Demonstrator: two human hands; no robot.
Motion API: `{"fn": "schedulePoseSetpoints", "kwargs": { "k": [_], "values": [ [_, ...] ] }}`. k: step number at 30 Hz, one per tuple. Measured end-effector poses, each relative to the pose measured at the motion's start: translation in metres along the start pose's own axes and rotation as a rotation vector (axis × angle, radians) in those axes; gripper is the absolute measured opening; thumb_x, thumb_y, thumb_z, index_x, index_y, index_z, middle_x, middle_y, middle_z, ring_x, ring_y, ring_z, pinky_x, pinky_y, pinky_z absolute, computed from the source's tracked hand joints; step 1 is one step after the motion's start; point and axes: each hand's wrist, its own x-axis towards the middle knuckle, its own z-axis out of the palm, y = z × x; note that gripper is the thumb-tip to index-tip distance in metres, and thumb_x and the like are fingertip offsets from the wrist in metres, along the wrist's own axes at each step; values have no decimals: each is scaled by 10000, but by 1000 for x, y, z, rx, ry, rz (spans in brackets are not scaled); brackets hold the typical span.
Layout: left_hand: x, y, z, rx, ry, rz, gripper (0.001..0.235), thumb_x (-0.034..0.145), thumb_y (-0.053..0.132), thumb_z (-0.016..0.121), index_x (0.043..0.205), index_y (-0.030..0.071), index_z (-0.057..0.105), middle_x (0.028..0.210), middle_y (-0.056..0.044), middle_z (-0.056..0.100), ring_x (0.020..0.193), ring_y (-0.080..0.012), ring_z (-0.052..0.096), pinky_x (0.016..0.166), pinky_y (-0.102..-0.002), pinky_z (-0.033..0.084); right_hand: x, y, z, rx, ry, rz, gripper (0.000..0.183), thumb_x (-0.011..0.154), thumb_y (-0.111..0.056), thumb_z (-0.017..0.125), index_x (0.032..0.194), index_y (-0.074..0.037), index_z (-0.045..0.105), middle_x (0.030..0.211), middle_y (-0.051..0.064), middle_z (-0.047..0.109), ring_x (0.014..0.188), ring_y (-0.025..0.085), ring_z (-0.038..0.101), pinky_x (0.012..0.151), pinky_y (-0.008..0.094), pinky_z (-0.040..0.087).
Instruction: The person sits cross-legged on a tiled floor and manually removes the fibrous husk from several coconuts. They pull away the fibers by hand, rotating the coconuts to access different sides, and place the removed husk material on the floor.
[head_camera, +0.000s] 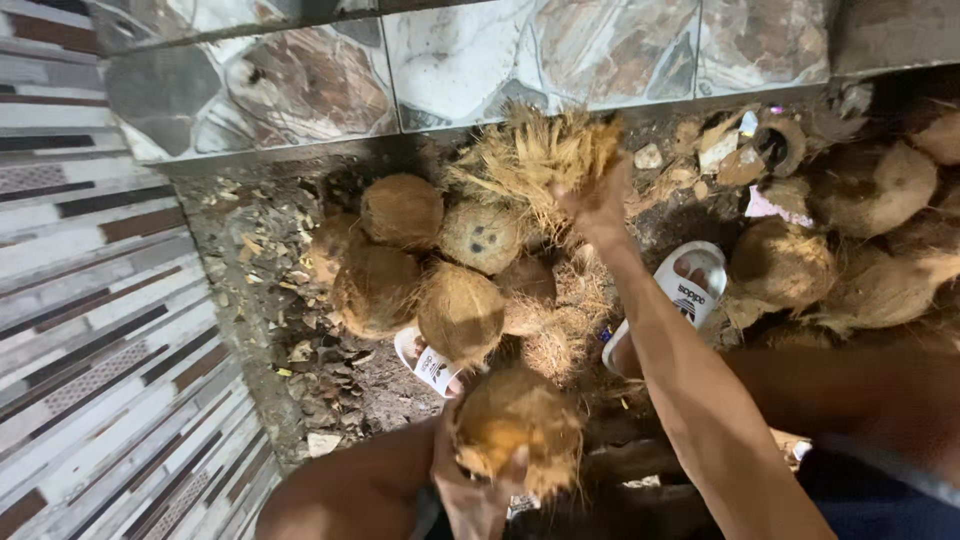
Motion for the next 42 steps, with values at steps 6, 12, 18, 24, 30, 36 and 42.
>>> {"fn": "schedulePoseSetpoints", "kwargs": {
  "k": [6,12,18,24,30,36,42],
  "values": [
    [59,-10,41,113,18,84,809,544,329,921,1273,117,645,1141,-147,740,1088,-309,701,963,-457,530,-117,-45,-2,358,438,58,841,1031,-468,507,1577,6,77,1628,280,74,1513,412,86,1270,541,61],
    [52,14,57,168,114,140,860,503,303,923,1275,65,628,1210,-220,678,1192,-331,627,1027,-459,471,-235,-37,10,741,189,127,775,1022,-469,325,1548,46,84,1604,344,43,1477,524,80,1163,717,158],
    [50,-18,49,157,74,197,944,531,324,957,1339,37,563,1260,-221,626,1244,-344,578,1108,-458,414,-349,-42,8,1008,-117,429,1055,847,-741,386,1599,-132,-35,1643,215,-55,1477,507,-65,1116,761,37],
    [2,-11,39,68,48,559,899,542,436,954,1287,49,634,1208,-216,665,1165,-373,630,1030,-496,457,-370,10,9,1144,-384,311,1017,849,-673,490,1578,-68,121,1615,265,173,1429,565,187,1052,801,195],
    [-68,1,19,37,-44,800,1051,591,349,945,1438,12,421,1373,-293,530,1265,-490,510,1059,-615,386,-378,42,-6,1088,-434,128,646,886,-638,563,1158,-53,584,937,173,699,698,340,702,627,528,595],
    [-86,14,8,-646,62,472,625,976,472,473,1471,112,349,1246,-277,586,1195,-473,586,1015,-597,455,-387,48,-26,1158,-434,-15,557,894,-549,584,1105,-34,557,1024,172,631,852,342,698,808,577,579],
    [-113,77,31,-952,-105,-63,888,964,663,346,1554,4,266,1571,-352,164,1449,-479,164,1159,-601,124,-354,91,-27,1041,-452,129,830,855,-621,447,1428,-23,502,1360,281,557,1216,431,549,1006,657,403]
  ]
}}
